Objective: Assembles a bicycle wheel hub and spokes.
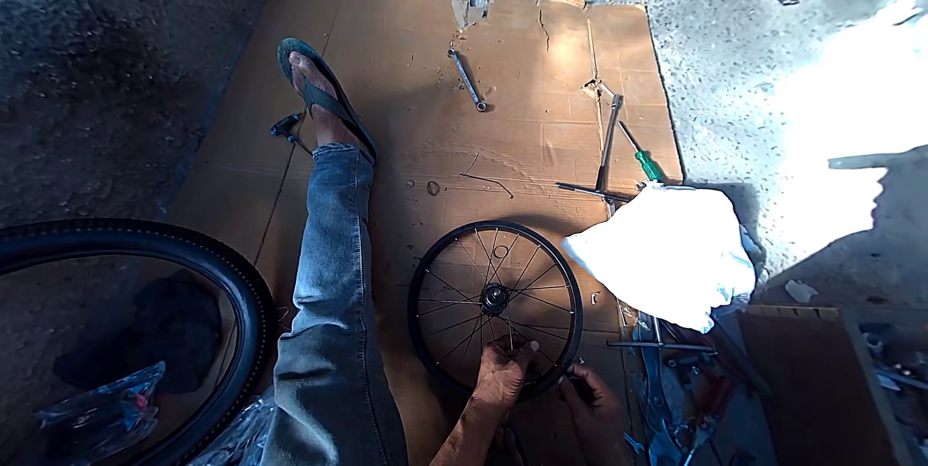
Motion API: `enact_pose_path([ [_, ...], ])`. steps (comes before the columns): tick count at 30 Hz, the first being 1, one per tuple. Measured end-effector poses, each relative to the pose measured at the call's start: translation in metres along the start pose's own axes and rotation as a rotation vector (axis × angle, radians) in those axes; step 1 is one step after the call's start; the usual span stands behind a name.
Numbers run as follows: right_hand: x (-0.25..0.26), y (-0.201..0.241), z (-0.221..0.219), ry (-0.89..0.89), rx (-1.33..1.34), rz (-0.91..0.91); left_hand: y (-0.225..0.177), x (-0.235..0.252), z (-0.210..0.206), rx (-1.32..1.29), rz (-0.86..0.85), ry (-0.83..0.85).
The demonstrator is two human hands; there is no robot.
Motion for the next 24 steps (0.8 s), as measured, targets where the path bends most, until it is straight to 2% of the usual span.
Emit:
enact_pose_path([
  [3,0.002,-0.005,0.001,-0.006,-0.072,0.098,-0.001,-0.001,0.0,0.016,0.013,0.005],
  [6,0.004,-0.011,0.001,-0.014,-0.258,0.296,-0.002,-0.001,0.001,0.032,0.018,0.01],
  [8,0.003,-0.011,0.002,-0.018,-0.367,0.346,-0.003,-0.001,0.0,0.034,0.021,0.015],
  [10,0.002,-0.01,0.001,-0.012,-0.395,0.342,-0.003,-0.001,0.0,0.033,0.022,0.014],
  [14,0.003,-0.01,0.002,-0.002,-0.22,0.253,-0.003,-0.001,0.0,0.024,0.018,0.009],
  [19,0.008,-0.012,0.003,0.002,-0.269,0.345,-0.005,-0.002,-0.001,0.029,0.024,0.007],
  [24,0.005,-0.01,0.001,0.025,-0.187,0.2,-0.005,-0.002,-0.001,0.033,0.022,0.007],
])
Point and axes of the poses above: each hand's wrist, its own x-axis towards the middle knuckle, its own z-axis out of the back of the hand, y = z × x, the point moved 3 cm from there along x, towards the middle knuckle, and after that the axes turned 2 degrees about -y, right-handed, at the moved point
